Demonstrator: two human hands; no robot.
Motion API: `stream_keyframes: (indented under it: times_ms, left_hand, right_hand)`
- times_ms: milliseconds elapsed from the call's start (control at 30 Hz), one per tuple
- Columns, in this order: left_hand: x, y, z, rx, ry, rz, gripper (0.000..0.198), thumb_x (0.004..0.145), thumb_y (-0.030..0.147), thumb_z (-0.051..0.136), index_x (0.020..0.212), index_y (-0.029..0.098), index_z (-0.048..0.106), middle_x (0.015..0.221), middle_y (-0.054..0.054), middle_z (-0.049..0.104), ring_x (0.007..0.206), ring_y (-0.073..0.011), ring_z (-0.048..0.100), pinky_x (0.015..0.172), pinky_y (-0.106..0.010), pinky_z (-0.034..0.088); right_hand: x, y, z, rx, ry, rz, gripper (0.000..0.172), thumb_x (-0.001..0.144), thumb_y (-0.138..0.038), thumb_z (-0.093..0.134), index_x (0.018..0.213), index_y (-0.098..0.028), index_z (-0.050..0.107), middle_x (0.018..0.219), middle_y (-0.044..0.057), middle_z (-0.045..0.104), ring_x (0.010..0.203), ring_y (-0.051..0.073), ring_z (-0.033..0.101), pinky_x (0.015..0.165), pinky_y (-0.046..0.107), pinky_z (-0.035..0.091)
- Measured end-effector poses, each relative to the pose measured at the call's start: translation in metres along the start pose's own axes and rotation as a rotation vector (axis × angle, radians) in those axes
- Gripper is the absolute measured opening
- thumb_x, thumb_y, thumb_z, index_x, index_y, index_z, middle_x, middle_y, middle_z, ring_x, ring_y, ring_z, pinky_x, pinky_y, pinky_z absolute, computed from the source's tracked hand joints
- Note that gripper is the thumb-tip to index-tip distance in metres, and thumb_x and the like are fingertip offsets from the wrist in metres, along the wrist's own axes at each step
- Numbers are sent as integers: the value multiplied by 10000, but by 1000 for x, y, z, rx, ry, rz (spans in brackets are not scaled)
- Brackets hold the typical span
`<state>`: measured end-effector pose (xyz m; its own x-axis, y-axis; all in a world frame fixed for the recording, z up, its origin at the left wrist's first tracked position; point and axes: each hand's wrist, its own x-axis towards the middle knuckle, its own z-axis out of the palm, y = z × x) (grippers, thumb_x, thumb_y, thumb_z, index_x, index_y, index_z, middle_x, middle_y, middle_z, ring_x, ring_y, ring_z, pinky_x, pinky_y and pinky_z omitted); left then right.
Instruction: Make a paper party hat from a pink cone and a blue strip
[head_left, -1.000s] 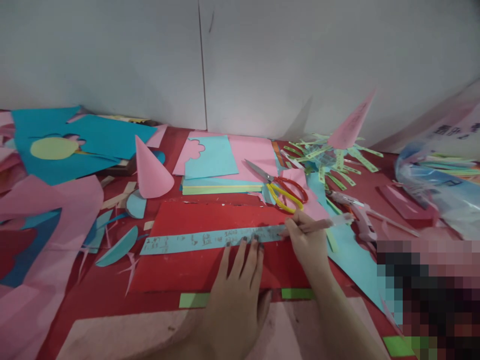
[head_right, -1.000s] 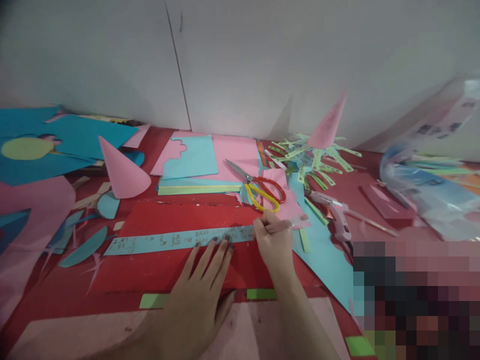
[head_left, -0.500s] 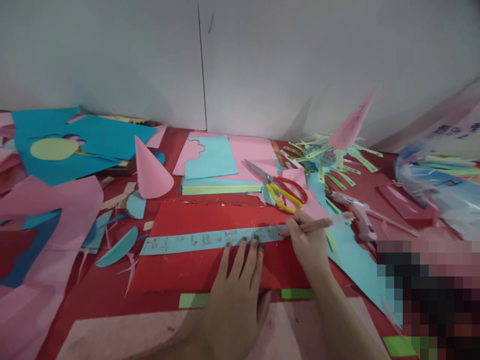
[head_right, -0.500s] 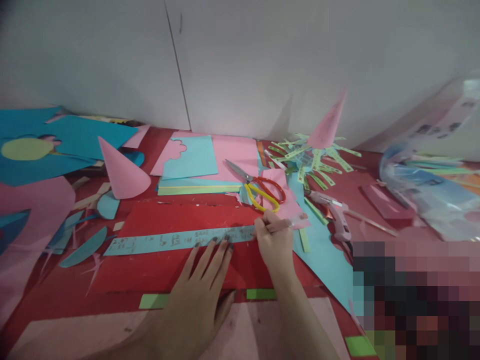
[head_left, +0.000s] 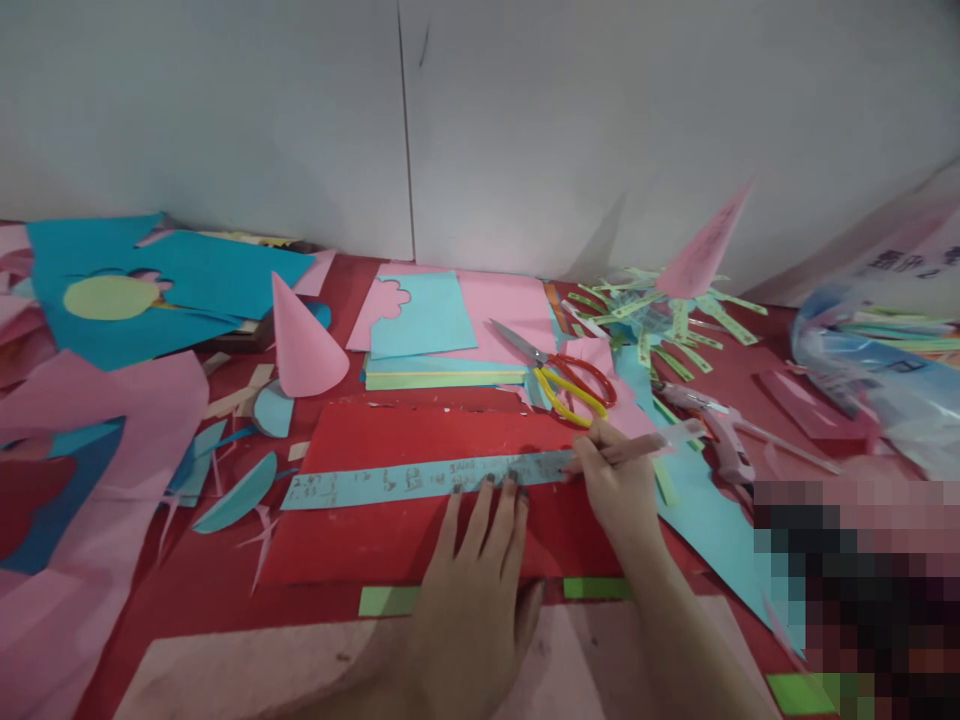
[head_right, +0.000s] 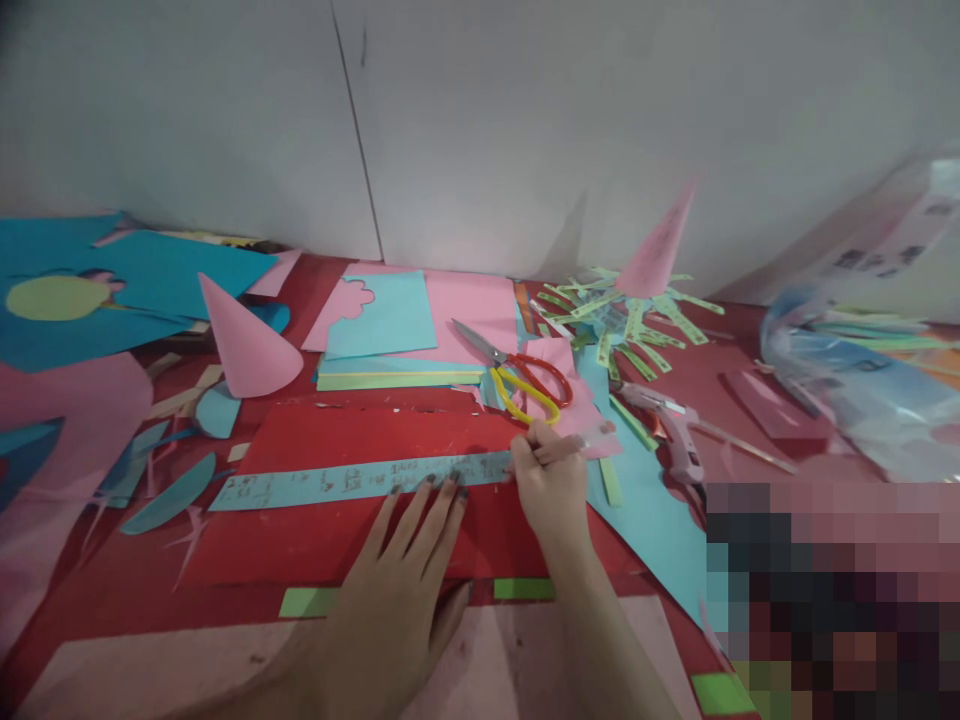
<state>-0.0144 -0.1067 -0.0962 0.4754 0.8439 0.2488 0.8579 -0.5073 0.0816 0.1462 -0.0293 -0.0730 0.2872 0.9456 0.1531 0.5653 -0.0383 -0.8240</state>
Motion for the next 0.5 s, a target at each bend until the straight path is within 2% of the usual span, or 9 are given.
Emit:
stream_keyframes:
  times_ms: [333,500]
  left_hand:
    - [1,0,0,-2,-5,3,517,877,370,262,1323,124,346,1381,-66,387,1274,-255,281,1029,-447,218]
    - [1,0,-1,-8,-32,4,521,877,371,260,1330,125,334,1392,-68,369,1277,-261,276,1033,-455,215]
  right_hand:
    - [1,1,1,78,22,14,237,710,-185,475,495,-223,384,404,-50,536,432,140,541,469,243,383]
    - [1,2,1,70,-18,17,240,680,-166,478,474,-223,369,393,-47,530,426,139,536,452,240,377]
